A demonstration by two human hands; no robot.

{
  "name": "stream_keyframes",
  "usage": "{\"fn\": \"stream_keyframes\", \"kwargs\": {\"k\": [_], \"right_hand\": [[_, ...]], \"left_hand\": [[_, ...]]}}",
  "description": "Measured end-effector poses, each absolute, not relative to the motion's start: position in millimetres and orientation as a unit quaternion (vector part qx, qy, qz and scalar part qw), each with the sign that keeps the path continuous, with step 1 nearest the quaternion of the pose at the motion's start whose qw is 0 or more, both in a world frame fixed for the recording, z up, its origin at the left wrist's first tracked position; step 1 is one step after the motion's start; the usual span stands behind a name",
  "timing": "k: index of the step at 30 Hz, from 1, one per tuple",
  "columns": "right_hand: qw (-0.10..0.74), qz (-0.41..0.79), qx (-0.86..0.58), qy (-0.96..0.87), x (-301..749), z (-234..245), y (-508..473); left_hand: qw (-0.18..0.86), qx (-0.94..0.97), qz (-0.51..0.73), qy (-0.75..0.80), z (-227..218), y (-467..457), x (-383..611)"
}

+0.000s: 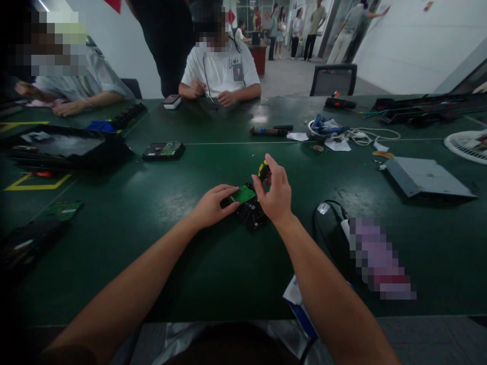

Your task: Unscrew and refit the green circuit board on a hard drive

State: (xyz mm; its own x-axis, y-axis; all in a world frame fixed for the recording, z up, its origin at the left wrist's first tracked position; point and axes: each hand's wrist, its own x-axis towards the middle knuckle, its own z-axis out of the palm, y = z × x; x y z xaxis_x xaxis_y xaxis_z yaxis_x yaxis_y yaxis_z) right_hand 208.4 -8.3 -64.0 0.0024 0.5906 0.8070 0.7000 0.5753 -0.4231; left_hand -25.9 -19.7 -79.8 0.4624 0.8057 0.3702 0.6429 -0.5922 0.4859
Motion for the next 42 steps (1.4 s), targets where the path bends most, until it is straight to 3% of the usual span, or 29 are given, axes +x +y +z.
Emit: {"fn": "stream_keyframes", "kwargs": {"k": [15, 22, 28, 35, 42], "right_hand": [[0.56, -0.064, -0.448, -0.694, 207.5, -57.3, -10.6], [0.539, 0.015, -0.428, -0.725, 204.6, -59.3, -12.2], [0.549, -0.053, -0.439, -0.71, 205.9, -54.5, -11.1], [0.525, -0.005, -0.415, -0.743, 204.3, -56.5, -10.4], [0.535, -0.059, -0.444, -0.717, 207.2, -54.3, -9.9]], "left_hand": [[0.13, 0.85, 0.272, 0.431, -76.9, -23.4, -24.7], [0.13, 0.848, 0.281, 0.429, -76.9, -23.3, -24.6], [0.124, 0.85, 0.286, 0.424, -82.5, -19.6, -26.3], [0.131, 0.848, 0.286, 0.426, -79.4, -21.6, -26.4], [0.132, 0.849, 0.283, 0.427, -78.2, -21.0, -26.1]]}}
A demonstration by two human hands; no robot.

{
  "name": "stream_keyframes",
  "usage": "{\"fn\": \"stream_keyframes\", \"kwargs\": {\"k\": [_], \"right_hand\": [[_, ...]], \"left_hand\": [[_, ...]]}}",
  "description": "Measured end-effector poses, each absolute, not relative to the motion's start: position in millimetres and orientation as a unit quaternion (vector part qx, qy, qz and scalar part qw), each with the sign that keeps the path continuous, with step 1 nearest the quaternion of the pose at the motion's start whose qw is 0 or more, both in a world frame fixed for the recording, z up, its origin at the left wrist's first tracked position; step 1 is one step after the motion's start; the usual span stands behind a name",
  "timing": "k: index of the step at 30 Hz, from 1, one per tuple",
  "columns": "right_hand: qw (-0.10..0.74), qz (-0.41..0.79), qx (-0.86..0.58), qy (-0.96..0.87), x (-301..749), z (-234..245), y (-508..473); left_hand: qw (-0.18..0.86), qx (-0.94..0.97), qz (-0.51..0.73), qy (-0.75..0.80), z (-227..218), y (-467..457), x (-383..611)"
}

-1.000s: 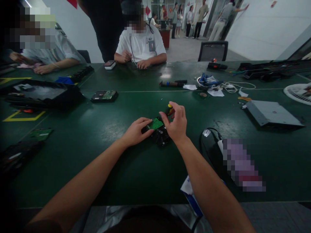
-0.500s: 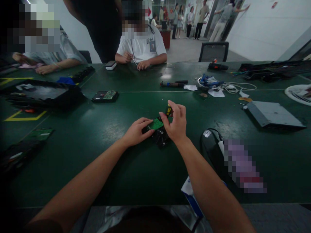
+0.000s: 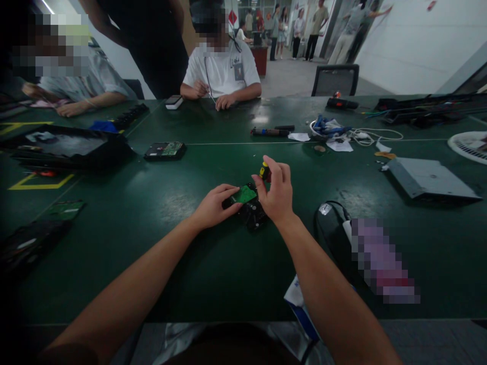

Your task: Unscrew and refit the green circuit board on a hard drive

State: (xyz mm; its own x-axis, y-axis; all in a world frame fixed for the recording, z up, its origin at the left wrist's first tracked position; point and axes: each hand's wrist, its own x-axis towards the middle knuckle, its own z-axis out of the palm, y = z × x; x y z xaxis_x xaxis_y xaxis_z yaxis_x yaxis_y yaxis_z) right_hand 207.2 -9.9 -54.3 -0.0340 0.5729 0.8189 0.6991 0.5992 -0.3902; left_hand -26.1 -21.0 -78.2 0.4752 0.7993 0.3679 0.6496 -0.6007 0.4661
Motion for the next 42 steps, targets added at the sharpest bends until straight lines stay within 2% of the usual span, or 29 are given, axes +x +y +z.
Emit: {"fn": "stream_keyframes", "kwargs": {"k": [6, 12, 19, 26, 42], "right_hand": [[0.541, 0.006, -0.428, -0.724, 207.1, -58.7, -9.7], [0.537, -0.065, -0.443, -0.715, 208.0, -55.5, -9.3], [0.53, -0.008, -0.428, -0.732, 207.8, -59.9, -8.7], [0.536, -0.069, -0.441, -0.717, 207.8, -52.5, -12.1], [0.533, -0.056, -0.438, -0.722, 208.6, -55.2, -12.0]], "left_hand": [[0.137, 0.845, 0.281, 0.435, -76.9, -21.6, -25.1], [0.138, 0.845, 0.28, 0.435, -77.9, -21.2, -26.1], [0.14, 0.844, 0.278, 0.437, -76.4, -21.1, -25.4], [0.135, 0.843, 0.276, 0.441, -77.5, -21.6, -24.8], [0.12, 0.842, 0.271, 0.451, -80.1, -21.8, -20.0]]}}
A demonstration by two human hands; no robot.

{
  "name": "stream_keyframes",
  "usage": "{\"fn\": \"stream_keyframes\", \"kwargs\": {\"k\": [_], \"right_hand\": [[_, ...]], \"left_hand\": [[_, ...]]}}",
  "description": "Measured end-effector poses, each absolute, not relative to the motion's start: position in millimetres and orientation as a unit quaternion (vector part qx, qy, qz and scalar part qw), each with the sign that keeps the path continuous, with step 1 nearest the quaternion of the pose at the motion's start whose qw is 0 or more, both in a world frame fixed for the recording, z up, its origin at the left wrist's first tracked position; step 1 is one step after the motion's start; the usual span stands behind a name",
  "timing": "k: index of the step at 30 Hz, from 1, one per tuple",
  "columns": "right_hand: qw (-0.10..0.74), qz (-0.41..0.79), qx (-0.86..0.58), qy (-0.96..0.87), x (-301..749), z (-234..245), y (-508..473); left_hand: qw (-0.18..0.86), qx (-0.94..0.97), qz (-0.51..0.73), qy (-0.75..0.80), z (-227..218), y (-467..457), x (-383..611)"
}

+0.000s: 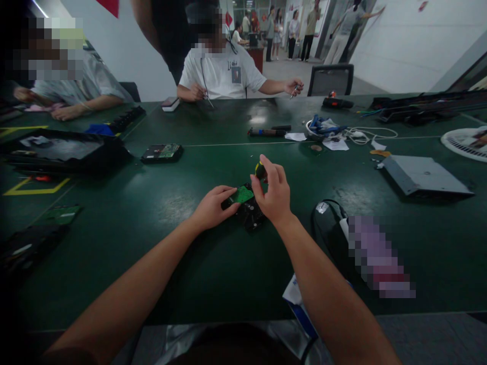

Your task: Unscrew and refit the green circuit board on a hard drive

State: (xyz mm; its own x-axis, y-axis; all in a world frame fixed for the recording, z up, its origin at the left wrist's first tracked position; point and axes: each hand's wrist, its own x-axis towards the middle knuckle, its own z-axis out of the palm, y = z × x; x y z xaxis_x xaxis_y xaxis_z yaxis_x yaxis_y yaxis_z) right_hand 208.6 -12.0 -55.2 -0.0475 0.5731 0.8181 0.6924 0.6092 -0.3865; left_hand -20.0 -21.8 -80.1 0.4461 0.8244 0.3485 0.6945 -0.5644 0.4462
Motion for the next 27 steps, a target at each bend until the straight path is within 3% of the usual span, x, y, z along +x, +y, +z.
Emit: {"fn": "stream_keyframes", "kwargs": {"k": [27], "right_hand": [[0.547, -0.044, -0.425, -0.72, 208.1, -58.9, -9.1]], "left_hand": [[0.122, 0.841, 0.282, 0.445, -80.6, -20.5, -22.6]]}}
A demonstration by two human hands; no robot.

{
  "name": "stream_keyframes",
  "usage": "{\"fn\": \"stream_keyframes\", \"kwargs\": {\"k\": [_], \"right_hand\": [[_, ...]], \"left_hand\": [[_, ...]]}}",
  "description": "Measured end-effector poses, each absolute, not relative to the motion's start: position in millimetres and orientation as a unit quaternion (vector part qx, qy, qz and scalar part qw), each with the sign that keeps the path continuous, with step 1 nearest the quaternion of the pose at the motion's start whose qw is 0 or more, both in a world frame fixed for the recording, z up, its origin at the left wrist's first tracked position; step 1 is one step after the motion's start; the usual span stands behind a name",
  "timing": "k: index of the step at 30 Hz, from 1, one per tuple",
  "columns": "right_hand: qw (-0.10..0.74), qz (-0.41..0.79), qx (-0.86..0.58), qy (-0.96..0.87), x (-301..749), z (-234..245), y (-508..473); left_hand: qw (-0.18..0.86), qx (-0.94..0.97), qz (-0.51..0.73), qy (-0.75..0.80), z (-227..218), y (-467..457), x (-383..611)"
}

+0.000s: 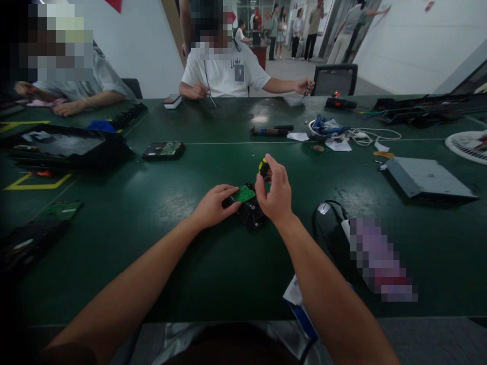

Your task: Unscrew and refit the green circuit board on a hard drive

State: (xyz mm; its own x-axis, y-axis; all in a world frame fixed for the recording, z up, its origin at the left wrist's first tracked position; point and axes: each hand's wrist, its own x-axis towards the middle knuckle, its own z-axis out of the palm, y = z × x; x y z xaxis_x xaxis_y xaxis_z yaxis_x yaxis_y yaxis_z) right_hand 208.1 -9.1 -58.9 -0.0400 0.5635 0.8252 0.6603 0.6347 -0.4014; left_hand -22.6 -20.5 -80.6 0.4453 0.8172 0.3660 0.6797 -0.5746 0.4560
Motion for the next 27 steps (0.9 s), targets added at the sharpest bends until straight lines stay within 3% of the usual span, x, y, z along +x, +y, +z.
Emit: {"fn": "stream_keyframes", "kwargs": {"k": [17, 27], "right_hand": [[0.548, -0.046, -0.423, -0.72, 207, -58, -10], [0.547, -0.037, -0.415, -0.726, 209, -63, -9]], "left_hand": [[0.084, 0.815, 0.155, 0.552, -54, -17, 4], [0.112, 0.808, 0.169, 0.553, -53, -12, 10]]}}
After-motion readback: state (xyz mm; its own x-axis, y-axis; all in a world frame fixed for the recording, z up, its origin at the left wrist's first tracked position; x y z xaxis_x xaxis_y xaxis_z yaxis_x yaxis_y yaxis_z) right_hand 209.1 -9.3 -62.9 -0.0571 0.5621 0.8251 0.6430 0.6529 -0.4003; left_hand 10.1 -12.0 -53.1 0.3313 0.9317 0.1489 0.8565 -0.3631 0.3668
